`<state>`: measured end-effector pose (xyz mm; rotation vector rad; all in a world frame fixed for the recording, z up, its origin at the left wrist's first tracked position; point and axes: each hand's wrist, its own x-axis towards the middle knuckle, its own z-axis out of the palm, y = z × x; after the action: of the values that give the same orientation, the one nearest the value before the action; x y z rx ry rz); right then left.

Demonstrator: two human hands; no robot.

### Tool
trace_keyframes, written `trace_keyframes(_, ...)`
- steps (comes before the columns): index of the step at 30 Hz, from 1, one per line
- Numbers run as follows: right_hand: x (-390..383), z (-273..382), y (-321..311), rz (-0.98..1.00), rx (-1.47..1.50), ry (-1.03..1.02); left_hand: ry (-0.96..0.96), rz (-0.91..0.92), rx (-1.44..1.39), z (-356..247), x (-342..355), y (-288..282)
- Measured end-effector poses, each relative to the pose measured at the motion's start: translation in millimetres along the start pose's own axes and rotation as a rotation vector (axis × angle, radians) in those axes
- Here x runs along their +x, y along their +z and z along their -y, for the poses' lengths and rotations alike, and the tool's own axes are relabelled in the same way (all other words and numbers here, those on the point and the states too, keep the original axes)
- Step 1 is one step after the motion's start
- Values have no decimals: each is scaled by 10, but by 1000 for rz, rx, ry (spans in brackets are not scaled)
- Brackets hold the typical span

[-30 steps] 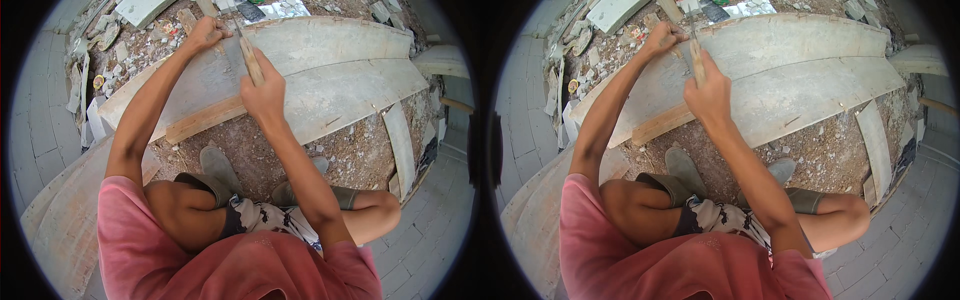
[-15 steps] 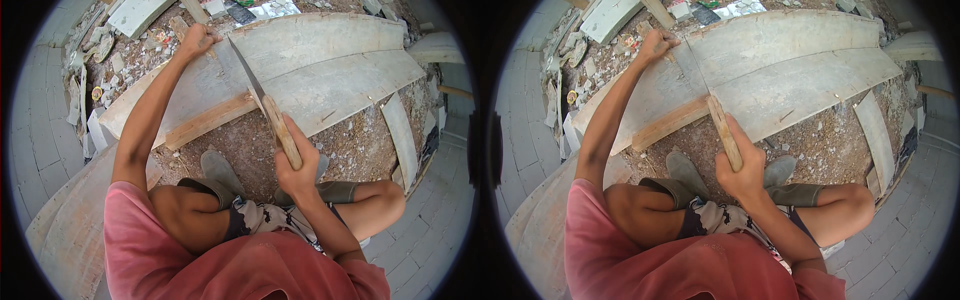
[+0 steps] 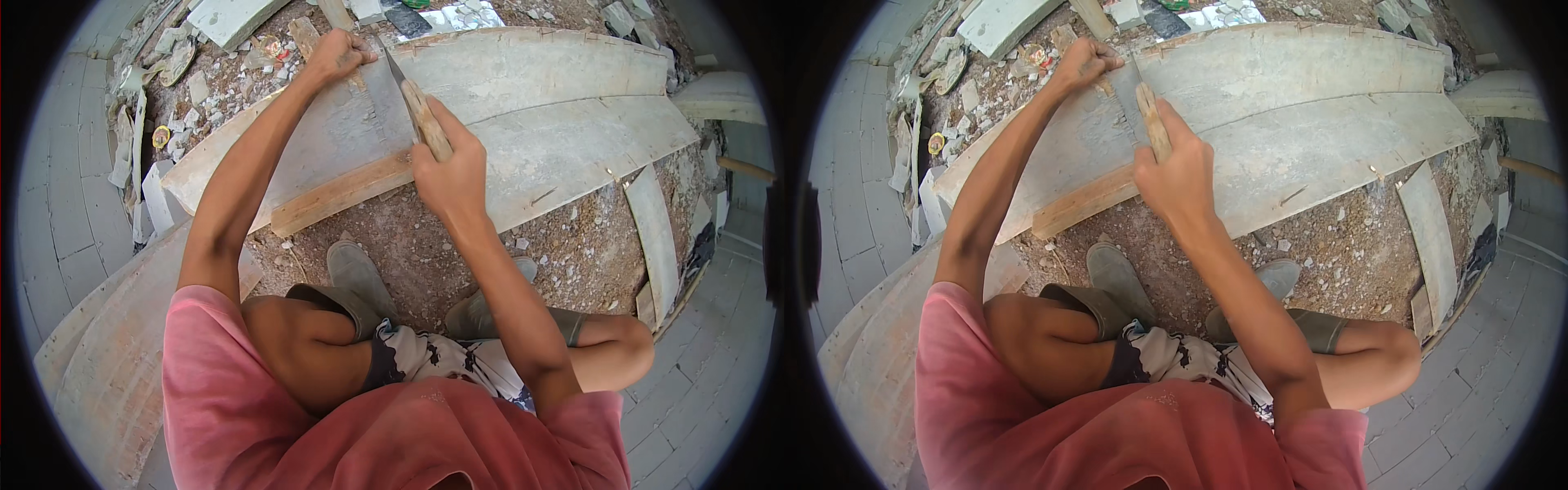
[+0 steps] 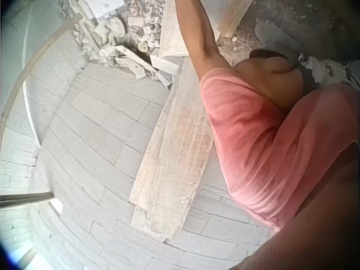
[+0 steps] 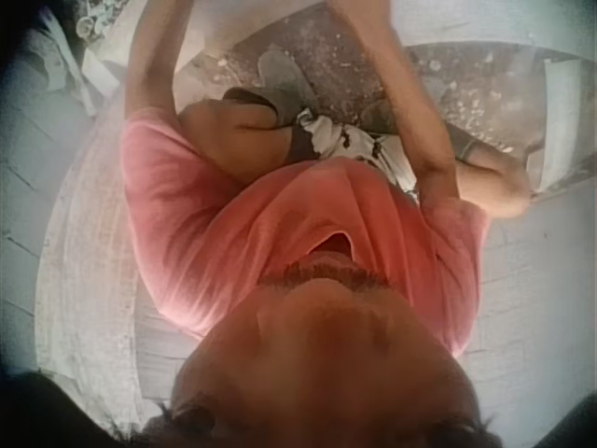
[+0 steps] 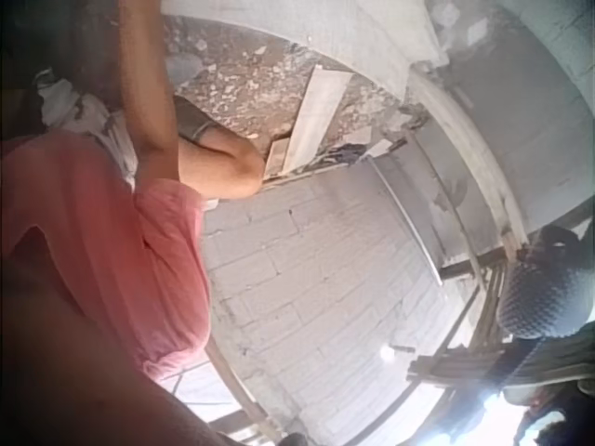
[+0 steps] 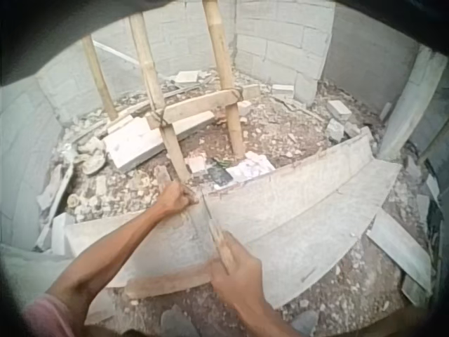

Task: The person measures a wooden plank with a tape, uses a hand saw to cut through the wood, and uses pliers to manipulate small sections of the wood.

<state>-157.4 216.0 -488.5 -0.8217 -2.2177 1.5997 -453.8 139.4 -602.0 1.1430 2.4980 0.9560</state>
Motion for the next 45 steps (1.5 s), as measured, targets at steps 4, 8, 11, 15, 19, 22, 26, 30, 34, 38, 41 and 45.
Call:
trace_keyframes(4,-752,-246,-279,-75,14,-325,-82,27,58,212,-90,-155)
trace_keyframes(8,137,-75,146,2,-66,21,6,62,30,-79,-2,14)
trace_keyframes(11,87,-183,225,-63,-19,-136,-31,85,-5,-52,-15,-33)
trace_keyframes(15,-738,-139,-133,-36,56,-209,-84,55,24,99,-221,-205)
trace_keyframes(19,77,-108,155,-64,-45,-100,-41,26,-9,-117,38,32)
trace_keyframes(22,-181,-193,113,-38,11,-72,-85,79,22,94,-90,-9)
trace_keyframes(26,-813,-229,-257,-11,90,-236,5,-42,15,230,-192,-103)
trace_keyframes(30,101,38,-6,42,33,73,7,-21,8,-59,-51,5)
trace_keyframes(34,-923,-250,-500,39,7,-248,-79,29,60,142,-55,-145)
trace_keyframes(38,-538,-88,-317,-245,-183,-178,12,-58,111,211,75,111)
trace_keyframes(41,-408,189,-838,109,154,325,-179,103,37,238,123,-95)
trace_keyframes(45,-898,124,-402,-23,-33,-58,-129,95,13,211,66,-74)
